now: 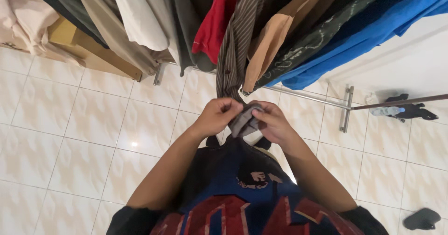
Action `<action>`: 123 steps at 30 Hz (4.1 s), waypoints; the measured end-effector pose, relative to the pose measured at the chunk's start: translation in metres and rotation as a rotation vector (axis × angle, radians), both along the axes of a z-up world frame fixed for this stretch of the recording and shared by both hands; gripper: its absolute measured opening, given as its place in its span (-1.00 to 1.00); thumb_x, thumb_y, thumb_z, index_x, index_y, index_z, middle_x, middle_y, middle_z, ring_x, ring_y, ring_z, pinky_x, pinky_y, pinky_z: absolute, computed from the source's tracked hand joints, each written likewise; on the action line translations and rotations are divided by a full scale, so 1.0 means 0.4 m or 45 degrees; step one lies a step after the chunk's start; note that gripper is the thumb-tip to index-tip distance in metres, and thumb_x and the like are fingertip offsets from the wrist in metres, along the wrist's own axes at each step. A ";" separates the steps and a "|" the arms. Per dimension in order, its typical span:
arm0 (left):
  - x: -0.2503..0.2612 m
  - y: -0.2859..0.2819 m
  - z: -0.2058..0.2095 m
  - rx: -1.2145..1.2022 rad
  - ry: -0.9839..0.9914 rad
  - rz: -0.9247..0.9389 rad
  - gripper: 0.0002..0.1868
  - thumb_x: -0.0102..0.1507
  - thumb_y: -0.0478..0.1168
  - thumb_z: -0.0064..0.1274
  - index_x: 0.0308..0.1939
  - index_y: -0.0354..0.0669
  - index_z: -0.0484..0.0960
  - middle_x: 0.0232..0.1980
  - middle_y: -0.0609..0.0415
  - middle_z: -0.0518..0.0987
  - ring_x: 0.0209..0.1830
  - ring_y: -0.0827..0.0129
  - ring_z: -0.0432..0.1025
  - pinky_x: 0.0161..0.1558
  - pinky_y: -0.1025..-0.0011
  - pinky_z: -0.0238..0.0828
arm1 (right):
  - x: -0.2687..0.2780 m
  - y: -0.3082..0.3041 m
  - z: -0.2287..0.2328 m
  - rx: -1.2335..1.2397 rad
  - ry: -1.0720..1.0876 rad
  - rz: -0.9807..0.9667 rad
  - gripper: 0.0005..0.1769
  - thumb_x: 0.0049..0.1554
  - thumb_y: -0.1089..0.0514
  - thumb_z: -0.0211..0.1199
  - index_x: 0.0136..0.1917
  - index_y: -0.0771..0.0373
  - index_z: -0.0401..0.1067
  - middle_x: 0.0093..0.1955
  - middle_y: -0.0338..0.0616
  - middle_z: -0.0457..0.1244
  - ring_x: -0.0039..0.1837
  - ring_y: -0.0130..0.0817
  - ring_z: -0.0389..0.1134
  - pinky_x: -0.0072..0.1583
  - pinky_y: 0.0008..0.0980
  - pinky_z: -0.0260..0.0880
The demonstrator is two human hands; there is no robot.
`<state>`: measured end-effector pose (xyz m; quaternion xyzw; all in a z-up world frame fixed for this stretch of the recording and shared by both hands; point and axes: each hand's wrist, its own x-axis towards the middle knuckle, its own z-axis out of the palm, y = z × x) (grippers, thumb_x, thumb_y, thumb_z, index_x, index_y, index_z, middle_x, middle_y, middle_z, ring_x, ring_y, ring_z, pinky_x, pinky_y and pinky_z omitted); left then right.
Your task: The person picks up a blue shirt from a pile, places it on a wooden hanger, and hangs it on a metal clothing rack. They then button the shirt while it is on the hanger. Next, they pick up a light-colored shirt, place it on a hanger, and hang it on the rack, buttoning it as well.
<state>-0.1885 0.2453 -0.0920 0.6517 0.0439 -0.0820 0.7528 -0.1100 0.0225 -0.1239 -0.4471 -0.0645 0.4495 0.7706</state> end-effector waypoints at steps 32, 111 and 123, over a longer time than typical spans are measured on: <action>-0.057 -0.017 -0.181 0.675 -0.493 0.779 -0.80 0.07 -0.50 0.08 -0.39 -0.24 0.38 -0.37 -0.08 0.40 -0.50 0.13 0.37 -0.44 0.27 0.31 | -0.044 0.149 -0.161 -0.459 -0.126 -0.369 -0.86 0.19 0.36 0.18 0.01 0.27 0.28 -0.05 -0.01 0.32 -0.10 -0.29 0.47 -0.08 -0.26 0.59; 0.405 -0.548 -0.017 0.670 -0.624 0.034 -0.89 0.23 -0.29 0.24 -0.19 -0.23 0.70 -0.30 0.03 0.65 -0.36 0.34 0.55 -0.28 0.43 0.44 | 0.386 -0.612 -0.099 -0.639 -0.229 -0.763 -0.66 0.22 0.12 0.19 0.23 0.28 0.40 0.14 -0.09 0.40 0.18 -0.27 0.44 0.18 -0.24 0.41; 0.543 -0.811 0.080 0.709 -0.817 0.288 -0.82 0.23 -0.30 0.24 -0.09 -0.23 0.67 -0.07 0.00 0.63 -0.19 0.31 0.52 -0.20 0.45 0.43 | 0.590 -0.801 -0.091 -0.706 -0.886 -0.771 -0.75 0.17 0.24 0.34 0.12 0.36 0.54 0.03 -0.14 0.45 0.10 -0.38 0.47 0.15 -0.38 0.46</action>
